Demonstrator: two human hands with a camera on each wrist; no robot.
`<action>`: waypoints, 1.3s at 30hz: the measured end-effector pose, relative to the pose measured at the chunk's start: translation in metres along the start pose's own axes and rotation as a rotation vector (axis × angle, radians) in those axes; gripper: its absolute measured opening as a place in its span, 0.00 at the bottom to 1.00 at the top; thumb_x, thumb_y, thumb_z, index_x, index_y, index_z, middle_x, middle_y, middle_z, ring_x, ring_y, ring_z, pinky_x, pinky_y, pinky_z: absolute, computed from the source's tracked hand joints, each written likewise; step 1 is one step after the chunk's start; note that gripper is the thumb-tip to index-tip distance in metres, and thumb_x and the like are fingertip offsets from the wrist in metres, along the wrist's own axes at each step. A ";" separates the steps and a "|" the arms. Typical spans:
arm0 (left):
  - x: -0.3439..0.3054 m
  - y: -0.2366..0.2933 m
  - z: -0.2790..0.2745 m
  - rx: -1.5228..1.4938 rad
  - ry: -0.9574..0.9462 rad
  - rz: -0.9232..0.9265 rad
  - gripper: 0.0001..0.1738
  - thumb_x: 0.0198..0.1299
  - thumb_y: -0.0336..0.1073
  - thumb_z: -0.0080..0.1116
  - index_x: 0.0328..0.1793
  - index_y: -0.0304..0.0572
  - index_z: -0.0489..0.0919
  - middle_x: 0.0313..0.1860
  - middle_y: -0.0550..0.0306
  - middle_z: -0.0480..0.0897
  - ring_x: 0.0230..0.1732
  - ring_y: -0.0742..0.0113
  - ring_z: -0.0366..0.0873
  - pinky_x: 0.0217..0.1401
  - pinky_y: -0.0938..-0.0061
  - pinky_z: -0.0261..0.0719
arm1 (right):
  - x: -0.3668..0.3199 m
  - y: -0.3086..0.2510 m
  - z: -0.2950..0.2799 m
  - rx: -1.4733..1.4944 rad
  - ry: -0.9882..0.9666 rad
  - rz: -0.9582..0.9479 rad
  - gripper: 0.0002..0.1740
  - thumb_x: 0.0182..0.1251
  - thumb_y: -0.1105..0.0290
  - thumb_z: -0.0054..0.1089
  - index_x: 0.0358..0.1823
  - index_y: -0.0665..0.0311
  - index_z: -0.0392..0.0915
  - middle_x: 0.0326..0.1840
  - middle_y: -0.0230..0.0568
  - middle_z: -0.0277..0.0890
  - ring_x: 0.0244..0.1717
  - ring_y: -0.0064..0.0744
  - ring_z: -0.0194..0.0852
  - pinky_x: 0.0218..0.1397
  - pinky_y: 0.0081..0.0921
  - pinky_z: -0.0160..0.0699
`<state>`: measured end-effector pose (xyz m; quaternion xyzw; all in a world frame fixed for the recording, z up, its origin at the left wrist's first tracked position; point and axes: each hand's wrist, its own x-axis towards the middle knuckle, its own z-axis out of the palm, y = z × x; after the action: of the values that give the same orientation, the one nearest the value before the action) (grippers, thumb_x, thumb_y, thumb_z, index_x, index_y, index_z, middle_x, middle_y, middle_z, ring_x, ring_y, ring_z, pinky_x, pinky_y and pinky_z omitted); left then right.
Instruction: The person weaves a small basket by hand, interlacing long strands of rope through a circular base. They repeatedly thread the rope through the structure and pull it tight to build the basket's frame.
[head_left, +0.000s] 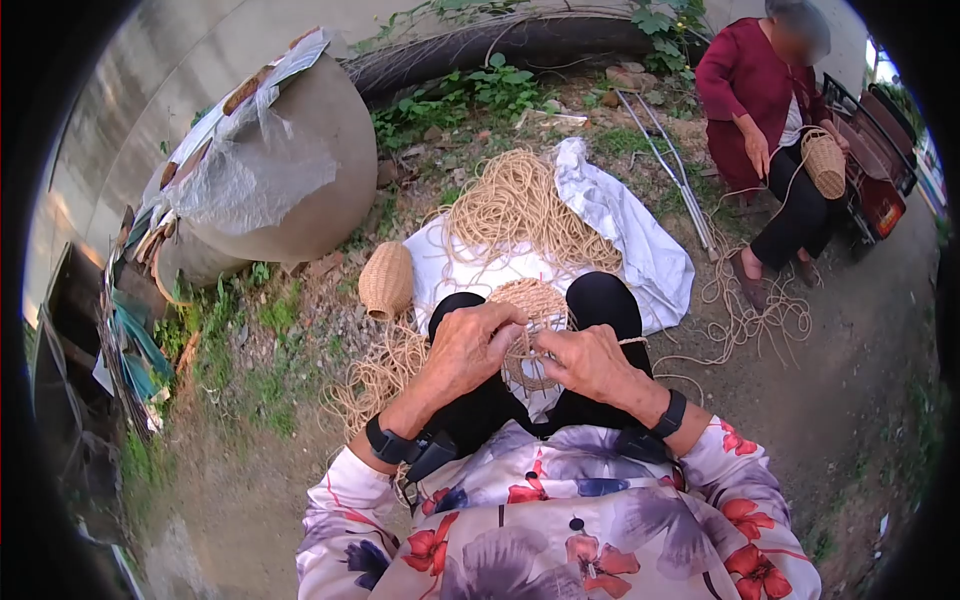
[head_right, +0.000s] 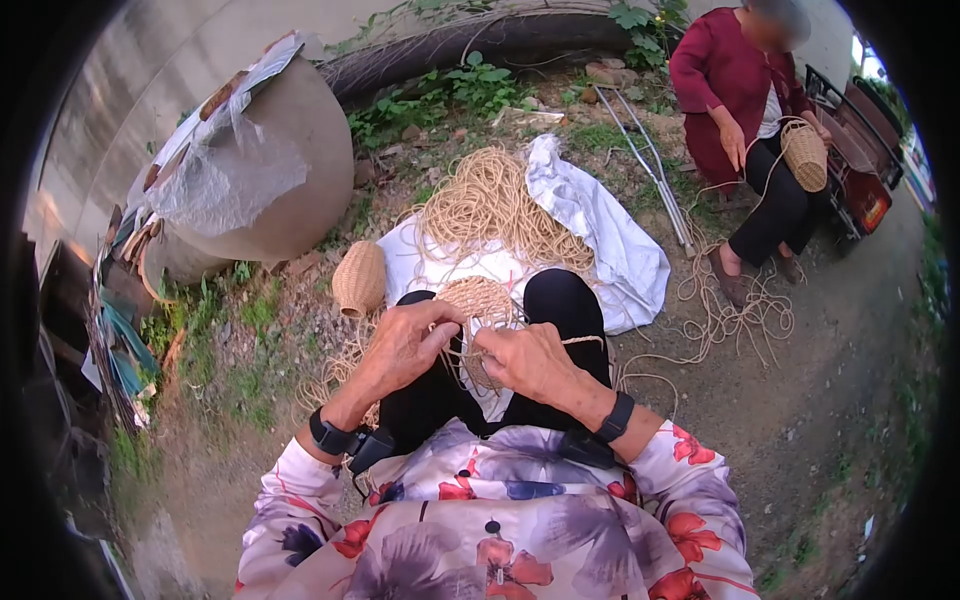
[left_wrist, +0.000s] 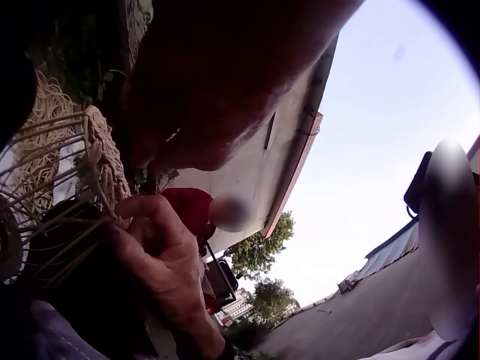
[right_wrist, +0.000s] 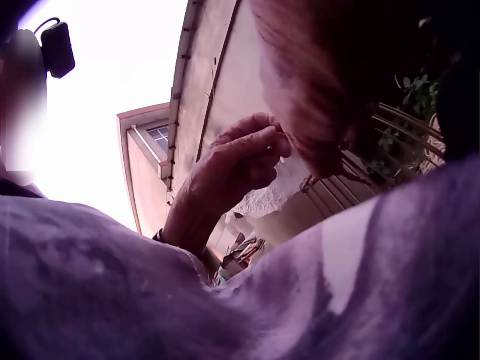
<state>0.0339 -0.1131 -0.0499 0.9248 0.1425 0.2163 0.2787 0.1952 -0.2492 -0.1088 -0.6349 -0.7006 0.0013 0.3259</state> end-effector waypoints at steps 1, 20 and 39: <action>0.005 -0.006 0.002 -0.001 0.004 -0.003 0.08 0.62 0.32 0.60 0.45 0.39 0.85 0.38 0.46 0.87 0.37 0.48 0.85 0.40 0.60 0.80 | -0.001 0.000 0.004 -0.086 0.064 -0.035 0.07 0.60 0.67 0.62 0.35 0.60 0.75 0.20 0.44 0.78 0.24 0.46 0.82 0.26 0.40 0.78; 0.059 -0.002 0.021 0.145 -0.599 0.297 0.22 0.52 0.25 0.60 0.55 0.50 0.78 0.33 0.44 0.84 0.39 0.42 0.83 0.41 0.53 0.78 | -0.010 0.019 0.030 -0.008 0.278 -0.055 0.11 0.56 0.72 0.66 0.33 0.63 0.71 0.19 0.44 0.76 0.21 0.46 0.80 0.25 0.38 0.77; -0.051 -0.017 0.064 -0.539 0.050 -0.508 0.05 0.63 0.26 0.59 0.37 0.28 0.79 0.26 0.54 0.84 0.28 0.70 0.87 0.29 0.75 0.83 | -0.002 0.007 0.011 0.133 0.148 -0.064 0.13 0.55 0.70 0.68 0.39 0.60 0.75 0.23 0.42 0.78 0.24 0.45 0.81 0.27 0.37 0.77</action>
<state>0.0179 -0.1478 -0.1238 0.7479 0.3122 0.1923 0.5534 0.1964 -0.2448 -0.1210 -0.5876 -0.6927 -0.0097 0.4181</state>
